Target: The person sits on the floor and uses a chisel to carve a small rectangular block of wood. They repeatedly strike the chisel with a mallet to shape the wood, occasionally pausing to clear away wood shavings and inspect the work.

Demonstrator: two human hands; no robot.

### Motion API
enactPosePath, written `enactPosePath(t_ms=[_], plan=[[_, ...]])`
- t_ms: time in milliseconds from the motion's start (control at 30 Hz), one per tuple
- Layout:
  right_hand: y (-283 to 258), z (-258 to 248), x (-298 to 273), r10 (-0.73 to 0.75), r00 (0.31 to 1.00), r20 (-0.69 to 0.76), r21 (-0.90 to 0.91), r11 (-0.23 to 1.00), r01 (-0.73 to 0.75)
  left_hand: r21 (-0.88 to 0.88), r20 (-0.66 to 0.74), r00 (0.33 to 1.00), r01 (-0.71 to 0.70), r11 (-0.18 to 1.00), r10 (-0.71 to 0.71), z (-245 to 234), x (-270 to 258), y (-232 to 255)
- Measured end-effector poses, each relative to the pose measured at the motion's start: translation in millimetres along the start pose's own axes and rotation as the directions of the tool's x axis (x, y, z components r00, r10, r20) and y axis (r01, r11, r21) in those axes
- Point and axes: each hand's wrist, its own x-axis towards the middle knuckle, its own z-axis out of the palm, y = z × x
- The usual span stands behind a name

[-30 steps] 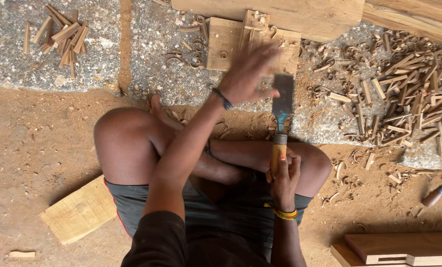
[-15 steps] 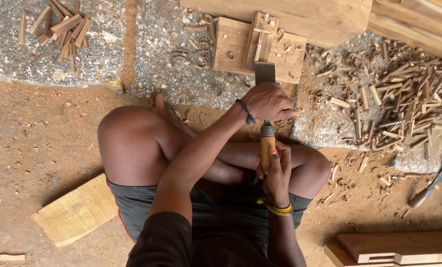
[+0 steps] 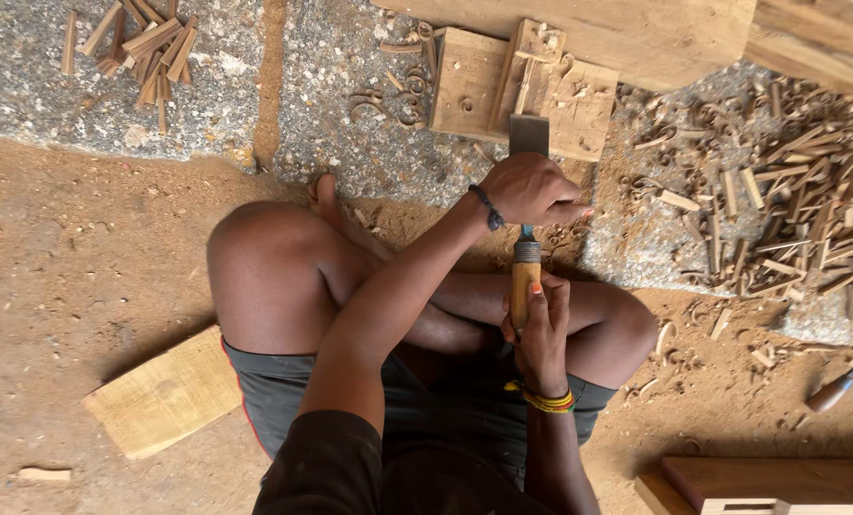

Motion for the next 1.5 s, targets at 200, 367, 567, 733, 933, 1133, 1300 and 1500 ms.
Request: enactPosePath(t_ms=[200, 367, 567, 733, 933, 1133, 1300, 1500], plan=[[7.9, 18.3, -3.6, -0.037, 0.999, 0.018, -0.027, 0.999, 0.038, -0.005, -0.037, 0.990, -0.138, 0.990, 0.138, 5.9, -2.7, -17.1], [18.4, 30.2, -4.2, -0.097, 0.995, 0.012, -0.058, 0.993, 0.098, 0.048, 0.100, 0.991, -0.089, 0.995, 0.084, 14.5, -3.6, -31.4], [27.5, 35.0, -1.2, -0.079, 0.997, -0.013, -0.066, 0.995, 0.078, 0.030, 0.054, 0.991, -0.127, 0.991, 0.125, 11.7, -4.5, -32.7], [32.6, 36.8, 6.5, -0.102, 0.995, -0.006, -0.045, 0.994, 0.101, 0.042, 0.062, 0.990, -0.133, 0.990, 0.130, 12.0, -1.5, -34.2], [38.9, 29.5, 22.3, -0.136, 0.991, 0.009, -0.034, 0.990, 0.136, 0.060, 0.148, 0.985, -0.102, 0.993, 0.092, 17.9, 8.2, -49.4], [34.4, 28.6, 70.8, -0.121, 0.993, -0.009, 0.102, 0.987, 0.121, 0.029, 0.084, 0.987, -0.138, 0.990, 0.135, 13.7, 51.1, -85.5], [37.0, 26.4, 75.7, -0.064, 0.998, -0.028, 0.132, 0.989, 0.067, 0.030, 0.092, 0.990, -0.111, 0.993, 0.108, 10.5, 49.0, -85.7], [24.7, 31.3, 74.4, -0.121, 0.992, -0.029, 0.153, 0.980, 0.124, 0.183, 0.158, 0.979, -0.160, 0.970, 0.131, -9.3, 52.2, -71.8]])
